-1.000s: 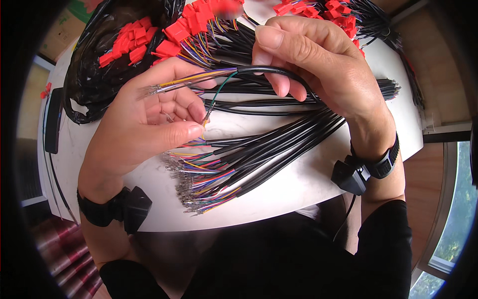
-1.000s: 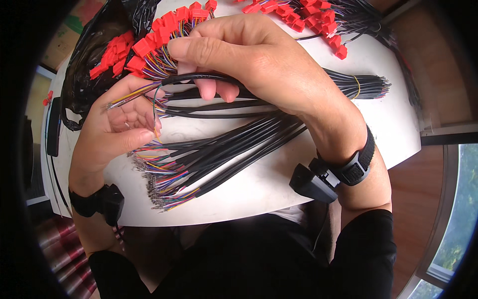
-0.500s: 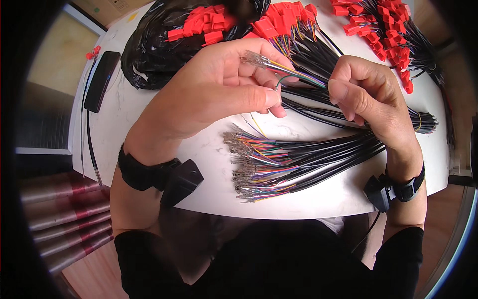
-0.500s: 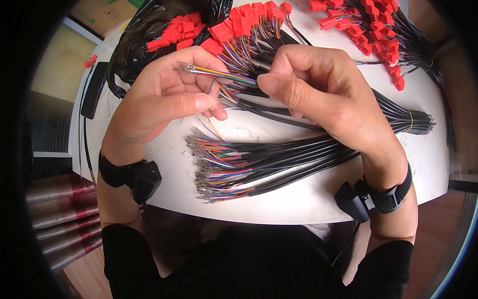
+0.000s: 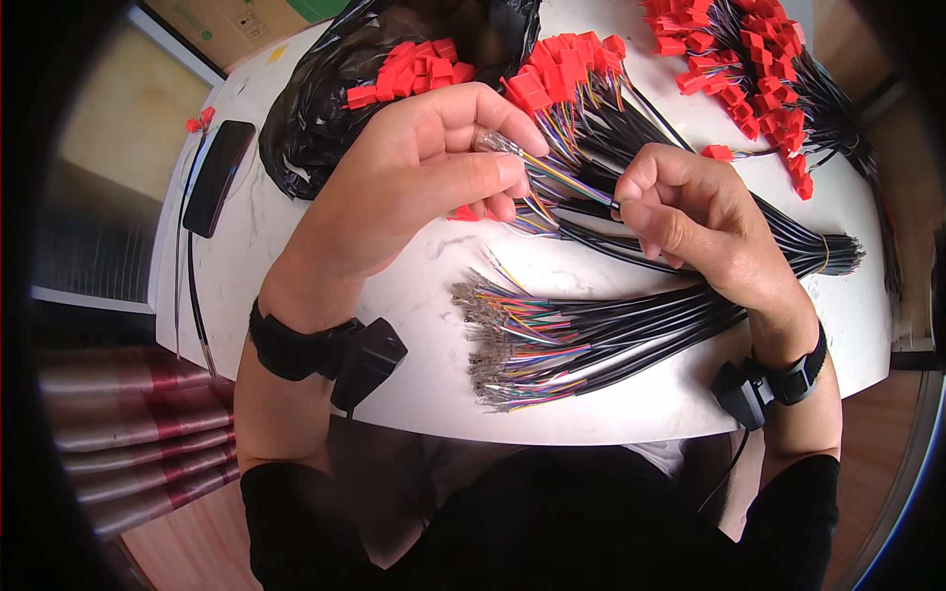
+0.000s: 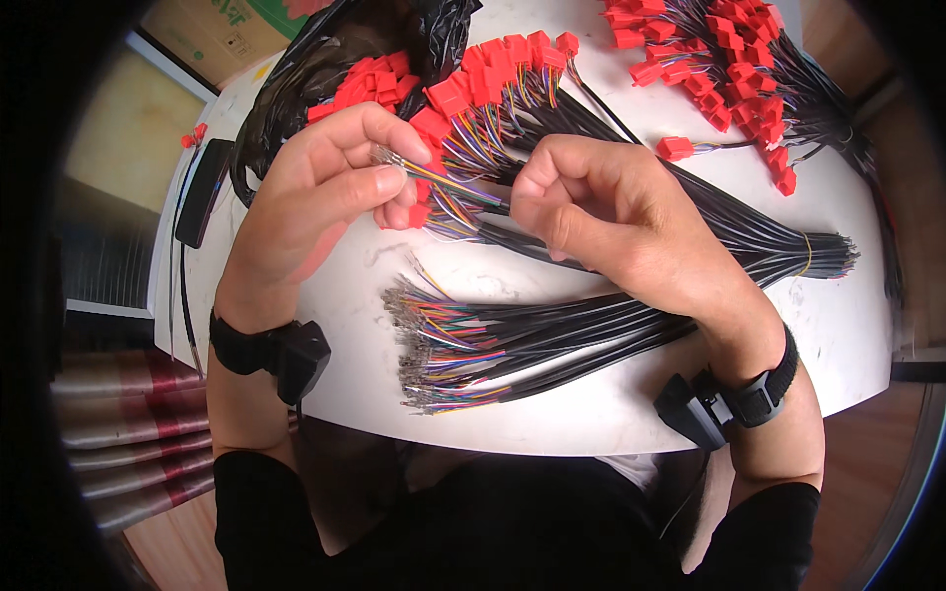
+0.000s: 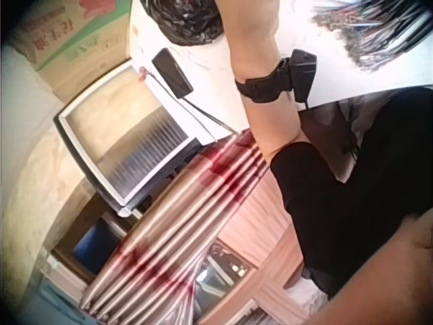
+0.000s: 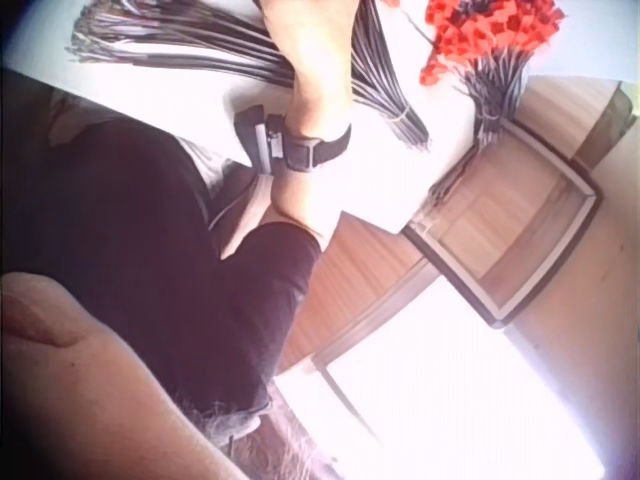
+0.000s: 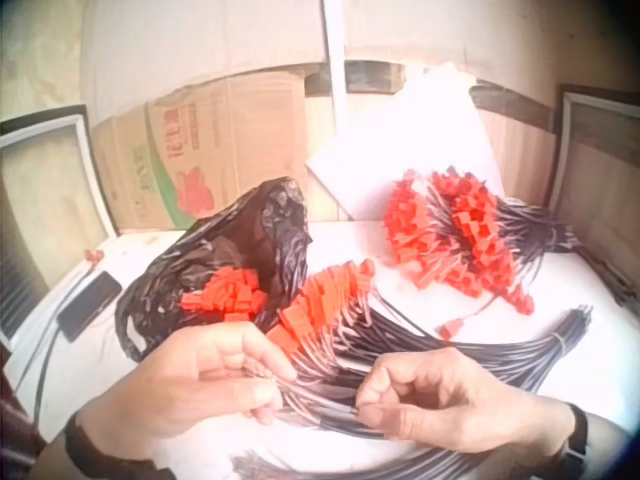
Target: Insert electrical wires into red connector housings to assemble wire harnesses.
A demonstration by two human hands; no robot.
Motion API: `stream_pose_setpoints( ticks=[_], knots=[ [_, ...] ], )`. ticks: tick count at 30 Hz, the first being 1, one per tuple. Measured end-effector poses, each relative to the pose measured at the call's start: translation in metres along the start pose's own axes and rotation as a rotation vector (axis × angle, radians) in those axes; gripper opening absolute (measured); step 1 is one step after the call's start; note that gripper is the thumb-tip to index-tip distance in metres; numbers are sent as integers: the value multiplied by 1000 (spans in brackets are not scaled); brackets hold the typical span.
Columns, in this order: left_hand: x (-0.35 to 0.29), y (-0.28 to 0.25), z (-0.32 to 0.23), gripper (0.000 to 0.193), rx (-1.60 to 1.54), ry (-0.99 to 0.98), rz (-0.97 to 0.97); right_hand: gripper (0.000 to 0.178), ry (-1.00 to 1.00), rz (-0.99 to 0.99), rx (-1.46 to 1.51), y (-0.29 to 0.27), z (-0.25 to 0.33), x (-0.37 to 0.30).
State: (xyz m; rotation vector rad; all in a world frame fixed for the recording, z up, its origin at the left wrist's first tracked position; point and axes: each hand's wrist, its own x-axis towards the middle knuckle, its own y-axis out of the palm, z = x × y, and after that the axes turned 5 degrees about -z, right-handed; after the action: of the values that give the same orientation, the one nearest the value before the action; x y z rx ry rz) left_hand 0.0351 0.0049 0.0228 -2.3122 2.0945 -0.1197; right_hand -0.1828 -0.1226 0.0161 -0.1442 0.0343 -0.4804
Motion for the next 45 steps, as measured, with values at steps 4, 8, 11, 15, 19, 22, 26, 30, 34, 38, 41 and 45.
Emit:
stream_pose_setpoints(
  ticks=[4, 8, 11, 15, 19, 22, 26, 30, 34, 38, 41, 45],
  knots=[
    [1, 1, -1, 17, 16, 7, -14, 9, 28, 6, -1, -2, 1, 0],
    [0, 3, -4, 15, 24, -8, -32, 7, 11, -5, -3, 0, -4, 2],
    [2, 2, 6, 13, 98, 100, -66, 6, 17, 5, 15, 1, -5, 2],
    [2, 5, 7, 12, 147, 121, -69, 6, 4, 12, -8, 1, -7, 3],
    [0, 7, 7, 14, 416, 175, -82, 6, 23, 12, -6, 3, -7, 2],
    [0, 13, 5, 13, 527, 234, -94, 6, 0, 6, -31, 3, -10, 1],
    [-2, 12, 6, 10, 630, 316, -38, 6, -7, 13, -83, 5, -11, 1],
    [-2, 14, 6, 8, 639, 310, -13, 7, 26, 64, -124, 3, -9, 1],
    [-2, 15, 6, 11, 782, 449, -62, 6, -6, 39, -110, 5, -10, 0],
    [-1, 15, 5, 16, 899, 636, -82, 6, -9, 44, -118, 5, -11, 0],
    [-3, 18, 1, 14, 958, 669, -107, 5, -24, 36, -111, 5, -11, 1],
    [-6, 22, -4, 12, 990, 623, -105, 5, -16, 32, -127, 4, -11, 1]
  ],
)
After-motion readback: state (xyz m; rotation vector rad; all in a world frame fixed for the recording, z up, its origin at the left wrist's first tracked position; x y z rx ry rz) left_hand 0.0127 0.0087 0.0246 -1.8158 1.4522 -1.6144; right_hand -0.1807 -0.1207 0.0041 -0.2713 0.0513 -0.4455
